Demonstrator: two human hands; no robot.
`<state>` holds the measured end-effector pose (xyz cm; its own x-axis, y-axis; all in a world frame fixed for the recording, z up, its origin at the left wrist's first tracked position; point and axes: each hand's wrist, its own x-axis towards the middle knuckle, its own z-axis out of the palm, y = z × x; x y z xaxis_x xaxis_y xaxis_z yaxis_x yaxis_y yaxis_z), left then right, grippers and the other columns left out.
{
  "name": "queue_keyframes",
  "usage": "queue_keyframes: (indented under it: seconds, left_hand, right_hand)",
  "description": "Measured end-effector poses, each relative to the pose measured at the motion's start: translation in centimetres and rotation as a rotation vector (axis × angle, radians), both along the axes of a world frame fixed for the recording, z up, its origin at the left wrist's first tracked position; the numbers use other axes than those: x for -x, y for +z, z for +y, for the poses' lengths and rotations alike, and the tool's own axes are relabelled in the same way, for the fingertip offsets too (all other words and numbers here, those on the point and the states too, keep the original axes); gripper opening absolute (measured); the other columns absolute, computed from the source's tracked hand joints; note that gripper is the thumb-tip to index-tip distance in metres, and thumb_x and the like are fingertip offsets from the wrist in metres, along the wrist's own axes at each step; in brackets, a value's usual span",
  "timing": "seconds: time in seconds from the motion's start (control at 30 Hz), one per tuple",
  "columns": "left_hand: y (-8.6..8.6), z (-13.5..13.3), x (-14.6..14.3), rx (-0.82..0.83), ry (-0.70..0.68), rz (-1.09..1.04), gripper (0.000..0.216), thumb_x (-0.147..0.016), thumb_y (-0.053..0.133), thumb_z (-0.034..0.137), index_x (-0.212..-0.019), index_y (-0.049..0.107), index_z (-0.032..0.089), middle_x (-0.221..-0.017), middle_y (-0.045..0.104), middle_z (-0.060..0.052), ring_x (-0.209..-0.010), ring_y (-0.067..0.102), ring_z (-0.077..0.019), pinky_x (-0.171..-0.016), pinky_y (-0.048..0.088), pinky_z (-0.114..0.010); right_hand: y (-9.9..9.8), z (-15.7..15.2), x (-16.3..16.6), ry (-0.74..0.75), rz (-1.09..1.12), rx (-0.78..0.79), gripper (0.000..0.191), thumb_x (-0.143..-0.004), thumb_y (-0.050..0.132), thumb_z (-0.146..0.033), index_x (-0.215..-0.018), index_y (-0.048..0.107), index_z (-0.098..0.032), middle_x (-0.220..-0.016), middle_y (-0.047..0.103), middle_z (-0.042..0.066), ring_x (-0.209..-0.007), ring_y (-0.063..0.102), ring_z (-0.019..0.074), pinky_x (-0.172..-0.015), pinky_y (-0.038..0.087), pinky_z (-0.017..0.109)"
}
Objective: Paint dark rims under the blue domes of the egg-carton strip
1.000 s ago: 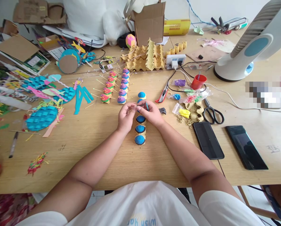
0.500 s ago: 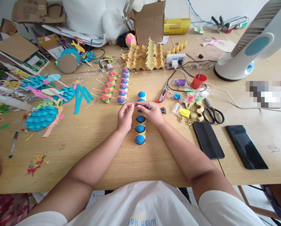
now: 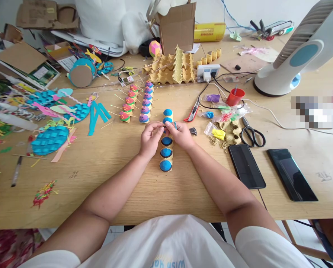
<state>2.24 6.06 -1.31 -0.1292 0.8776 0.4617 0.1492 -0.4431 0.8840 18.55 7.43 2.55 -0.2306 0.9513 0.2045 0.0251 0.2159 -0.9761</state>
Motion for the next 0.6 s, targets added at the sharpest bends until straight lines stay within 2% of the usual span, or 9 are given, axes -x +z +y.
queue_keyframes:
  seconds: [0.07,0.13,0.23,0.33,0.43,0.6]
  left_hand:
    - [-0.2,0.2,0.0,-0.013,0.022,0.0,0.037,-0.097,0.077,0.064,-0.1,0.08,0.027,-0.11,0.079,-0.007,-0.118,0.072,-0.025,-0.115,0.055,-0.045]
    - [-0.5,0.4,0.0,-0.002,0.034,-0.044,0.038,-0.097,0.077,0.064,-0.1,0.08,0.026,-0.11,0.079,-0.007,-0.115,0.073,-0.0242,-0.114,0.056,-0.044]
    - [-0.7,0.5,-0.1,0.035,0.045,-0.119,0.04,-0.096,0.078,0.065,-0.098,0.079,0.025,-0.108,0.079,-0.007,-0.112,0.073,-0.0232,-0.111,0.058,-0.043]
    - [-0.6,0.5,-0.3,0.078,0.035,-0.174,0.041,-0.093,0.081,0.065,-0.096,0.078,0.024,-0.108,0.078,-0.006,-0.111,0.074,-0.0225,-0.109,0.059,-0.041]
    - [-0.4,0.5,-0.4,0.105,0.025,-0.201,0.043,-0.091,0.082,0.066,-0.094,0.077,0.024,-0.107,0.077,-0.006,-0.111,0.074,-0.022,-0.107,0.059,-0.04]
    - [-0.4,0.5,-0.3,0.1,0.039,-0.163,0.044,-0.092,0.081,0.067,-0.091,0.076,0.023,-0.109,0.077,-0.007,-0.112,0.073,-0.0228,-0.11,0.058,-0.041]
  right_hand:
    - [-0.1,0.1,0.0,0.013,0.016,0.023,0.082,-0.087,0.058,-0.096,-0.061,0.07,-0.019,-0.06,0.06,0.0,-0.059,0.046,0.0112,-0.064,0.043,0.031]
    - [-0.4,0.3,-0.1,0.014,0.058,0.041,0.079,-0.085,0.061,-0.095,-0.07,0.076,-0.019,-0.065,0.064,0.001,-0.063,0.05,0.0127,-0.065,0.047,0.031]
    - [-1.0,0.7,0.0,0.038,0.156,0.069,0.067,-0.073,0.087,-0.083,-0.101,0.085,-0.022,-0.079,0.075,0.001,-0.074,0.063,0.0151,-0.075,0.056,0.031]
    - [-1.5,1.0,0.2,0.091,0.22,0.099,0.073,-0.065,0.1,-0.068,-0.122,0.084,-0.025,-0.095,0.083,0.002,-0.088,0.073,0.0182,-0.087,0.062,0.034]
    - [-1.6,0.9,0.3,0.09,0.202,0.087,0.066,-0.069,0.098,-0.068,-0.117,0.086,-0.024,-0.102,0.087,0.005,-0.095,0.077,0.0212,-0.094,0.064,0.038]
    - [-1.3,0.7,0.2,0.055,0.163,0.037,0.053,-0.074,0.093,-0.07,-0.099,0.09,-0.024,-0.092,0.086,0.003,-0.088,0.076,0.0203,-0.093,0.065,0.039]
